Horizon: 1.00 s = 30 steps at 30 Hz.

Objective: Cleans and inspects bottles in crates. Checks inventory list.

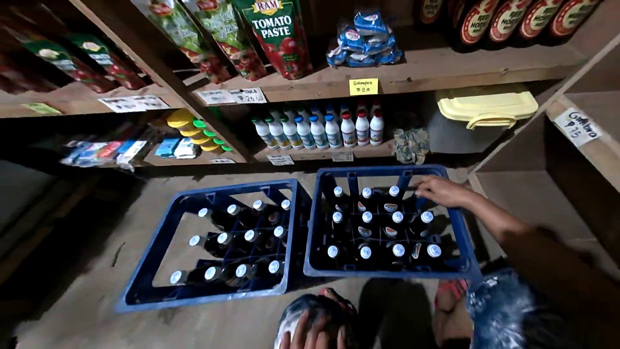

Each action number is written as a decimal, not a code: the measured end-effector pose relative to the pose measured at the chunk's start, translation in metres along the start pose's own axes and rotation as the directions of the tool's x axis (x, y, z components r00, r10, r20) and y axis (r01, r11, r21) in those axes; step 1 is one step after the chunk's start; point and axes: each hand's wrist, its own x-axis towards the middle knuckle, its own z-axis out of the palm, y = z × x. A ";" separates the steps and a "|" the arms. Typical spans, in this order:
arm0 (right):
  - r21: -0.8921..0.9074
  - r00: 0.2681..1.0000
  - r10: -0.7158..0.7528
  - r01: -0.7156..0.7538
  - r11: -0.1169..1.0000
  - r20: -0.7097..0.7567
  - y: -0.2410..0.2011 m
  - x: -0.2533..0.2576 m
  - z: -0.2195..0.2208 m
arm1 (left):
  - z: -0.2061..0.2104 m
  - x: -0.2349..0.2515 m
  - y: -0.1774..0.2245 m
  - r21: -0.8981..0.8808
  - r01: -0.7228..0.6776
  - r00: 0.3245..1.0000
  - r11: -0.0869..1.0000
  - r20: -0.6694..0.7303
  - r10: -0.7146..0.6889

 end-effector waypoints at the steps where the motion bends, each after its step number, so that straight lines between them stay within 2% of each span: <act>1: 0.009 1.000 0.002 -0.002 1.000 0.010 0.004 -0.012 0.003 | -0.005 0.005 0.003 -0.067 0.006 1.000 0.998 0.026 -0.004; 3: 0.022 0.998 0.041 -0.040 0.999 -0.039 0.013 -0.025 -0.003 | -0.018 0.030 0.010 -0.332 0.016 0.998 0.943 0.055 0.002; 5: 0.051 0.986 0.111 -0.105 0.993 -0.125 0.019 -0.025 -0.017 | -0.025 0.072 0.026 -0.582 -0.030 0.999 0.812 -0.035 0.011; 8: 0.126 0.950 0.181 -0.153 0.980 -0.256 0.029 0.004 -0.036 | -0.016 0.150 0.061 -0.734 -0.203 0.974 0.648 -0.217 0.060; 10: 0.164 0.928 0.198 -0.152 0.975 -0.317 0.038 0.037 -0.045 | 0.003 0.185 0.081 -0.791 -0.168 0.985 0.588 -0.163 0.063; 11: 0.175 0.918 0.202 -0.149 0.973 -0.343 0.046 0.058 -0.049 | 0.016 0.196 0.087 -0.800 -0.131 0.991 0.585 -0.109 0.073; 13: 0.167 0.898 0.213 -0.160 0.973 -0.384 0.064 0.102 -0.055 | 0.039 0.204 0.085 -0.728 -0.118 0.991 0.675 -0.040 0.130; 16: 0.152 0.861 0.270 -0.225 0.962 -0.432 0.086 0.165 -0.061 | 0.063 0.207 0.071 -0.490 -0.240 0.967 0.838 -0.042 0.252; 18: 0.157 0.834 0.316 -0.274 0.949 -0.452 0.100 0.198 -0.057 | 0.068 0.211 0.064 -0.414 -0.269 0.961 0.870 -0.051 0.273; 21: 0.146 0.841 0.400 -0.373 0.916 -0.364 0.111 0.228 -0.051 | 0.068 0.218 0.054 -0.395 -0.227 0.972 0.890 -0.038 0.232; 24: 0.011 0.902 0.364 -0.372 0.928 -0.229 0.107 0.210 -0.059 | 0.065 0.219 0.045 -0.393 -0.187 0.981 0.900 -0.027 0.192; 26: -0.056 0.932 0.282 -0.302 0.952 -0.226 0.110 0.169 -0.067 | 0.061 0.221 0.041 -0.408 -0.159 0.987 0.899 -0.032 0.160; 28: -0.017 0.906 0.283 -0.303 0.953 -0.314 0.100 0.098 -0.073 | 0.055 0.222 0.040 -0.433 -0.136 0.990 0.891 -0.030 0.137; 30: 0.098 0.836 0.322 -0.312 0.945 -0.445 0.107 0.025 -0.058 | 0.051 0.220 0.043 -0.456 -0.120 0.991 0.882 -0.002 0.134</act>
